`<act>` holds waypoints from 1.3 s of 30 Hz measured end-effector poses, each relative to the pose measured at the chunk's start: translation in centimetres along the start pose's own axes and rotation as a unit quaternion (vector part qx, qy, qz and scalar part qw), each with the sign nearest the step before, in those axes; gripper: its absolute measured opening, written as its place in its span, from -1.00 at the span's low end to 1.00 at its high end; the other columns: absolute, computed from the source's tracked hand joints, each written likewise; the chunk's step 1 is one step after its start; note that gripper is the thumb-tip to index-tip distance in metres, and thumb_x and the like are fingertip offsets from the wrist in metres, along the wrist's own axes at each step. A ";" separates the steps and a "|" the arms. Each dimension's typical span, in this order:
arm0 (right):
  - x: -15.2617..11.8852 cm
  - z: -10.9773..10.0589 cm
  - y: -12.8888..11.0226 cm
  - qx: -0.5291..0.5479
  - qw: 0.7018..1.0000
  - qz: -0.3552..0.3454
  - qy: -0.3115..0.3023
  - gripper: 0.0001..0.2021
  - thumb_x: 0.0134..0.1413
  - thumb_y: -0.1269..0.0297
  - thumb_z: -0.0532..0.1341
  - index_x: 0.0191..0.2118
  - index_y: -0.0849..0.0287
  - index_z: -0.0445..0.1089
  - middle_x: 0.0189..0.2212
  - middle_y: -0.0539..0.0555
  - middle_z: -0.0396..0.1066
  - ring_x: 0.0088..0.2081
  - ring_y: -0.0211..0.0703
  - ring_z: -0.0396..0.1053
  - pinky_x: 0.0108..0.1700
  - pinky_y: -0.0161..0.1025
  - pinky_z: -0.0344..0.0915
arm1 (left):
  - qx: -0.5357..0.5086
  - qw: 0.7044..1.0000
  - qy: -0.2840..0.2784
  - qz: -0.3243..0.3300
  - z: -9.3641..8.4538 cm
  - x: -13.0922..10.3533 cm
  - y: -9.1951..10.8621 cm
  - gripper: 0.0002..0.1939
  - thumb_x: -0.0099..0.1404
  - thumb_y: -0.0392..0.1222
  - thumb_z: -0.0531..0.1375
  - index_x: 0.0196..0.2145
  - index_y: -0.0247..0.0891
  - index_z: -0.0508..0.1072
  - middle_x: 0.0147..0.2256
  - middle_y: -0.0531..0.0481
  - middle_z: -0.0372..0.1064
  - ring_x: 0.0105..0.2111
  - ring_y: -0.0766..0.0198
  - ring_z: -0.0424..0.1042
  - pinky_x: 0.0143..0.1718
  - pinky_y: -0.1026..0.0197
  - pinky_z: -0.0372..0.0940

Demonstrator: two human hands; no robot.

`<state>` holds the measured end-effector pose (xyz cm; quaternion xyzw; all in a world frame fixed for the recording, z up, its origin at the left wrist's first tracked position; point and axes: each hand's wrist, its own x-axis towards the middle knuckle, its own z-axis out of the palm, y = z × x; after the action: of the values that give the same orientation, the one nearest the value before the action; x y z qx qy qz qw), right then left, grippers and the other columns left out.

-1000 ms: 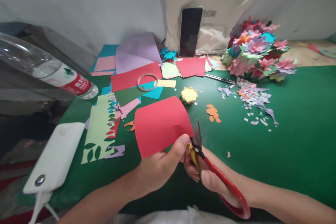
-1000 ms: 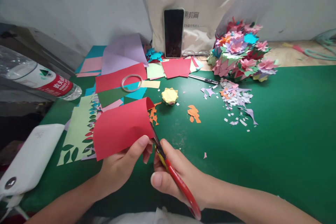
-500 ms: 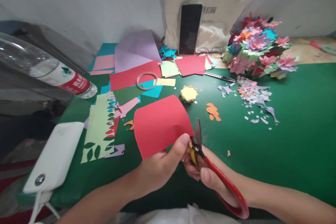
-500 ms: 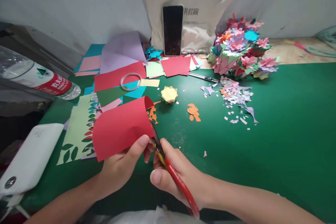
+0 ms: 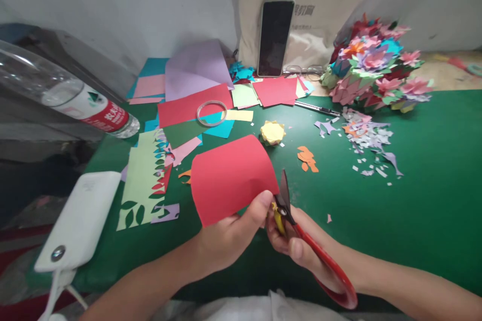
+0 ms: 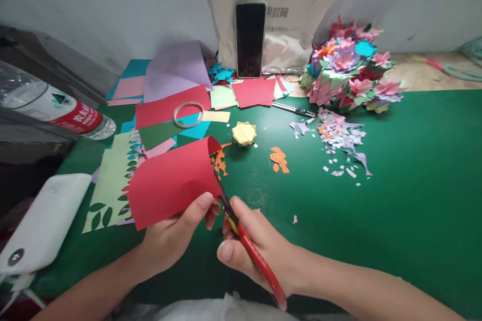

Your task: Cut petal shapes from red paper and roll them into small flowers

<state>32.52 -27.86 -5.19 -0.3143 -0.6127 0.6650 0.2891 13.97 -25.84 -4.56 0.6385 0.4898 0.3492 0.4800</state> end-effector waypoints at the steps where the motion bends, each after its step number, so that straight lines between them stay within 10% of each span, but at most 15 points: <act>1: 0.0 0.0 0.0 -0.003 1.000 0.000 -0.002 -0.53 0.20 -0.20 0.06 -0.43 0.14 0.06 -0.51 -0.09 0.00 -0.49 -0.31 -0.02 -0.47 -0.31 -0.01 | -0.008 1.000 -0.007 -0.002 0.0 0.0 0.0 -0.72 0.39 -0.03 0.08 -0.35 -0.17 0.51 -0.49 0.07 0.48 -0.52 0.29 0.45 -0.43 0.27 0.41; 39: -0.2 -1.7 -1.8 -0.089 0.986 0.131 -0.043 -0.41 0.07 -0.40 -0.01 -0.39 0.12 0.03 -0.56 -0.12 0.07 -0.54 -0.36 -0.04 -0.55 -0.36 -0.04 | 0.071 0.992 -0.065 0.078 -3.1 1.4 1.4 -0.77 0.32 -0.20 0.15 -0.51 -0.22 0.39 -0.54 0.14 0.38 -0.52 0.42 0.41 -0.46 0.47 0.36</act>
<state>33.97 -26.76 -3.45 -0.3870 -0.6348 0.6532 0.1437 11.89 -23.72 -2.38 0.7285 0.4303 0.3075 0.4354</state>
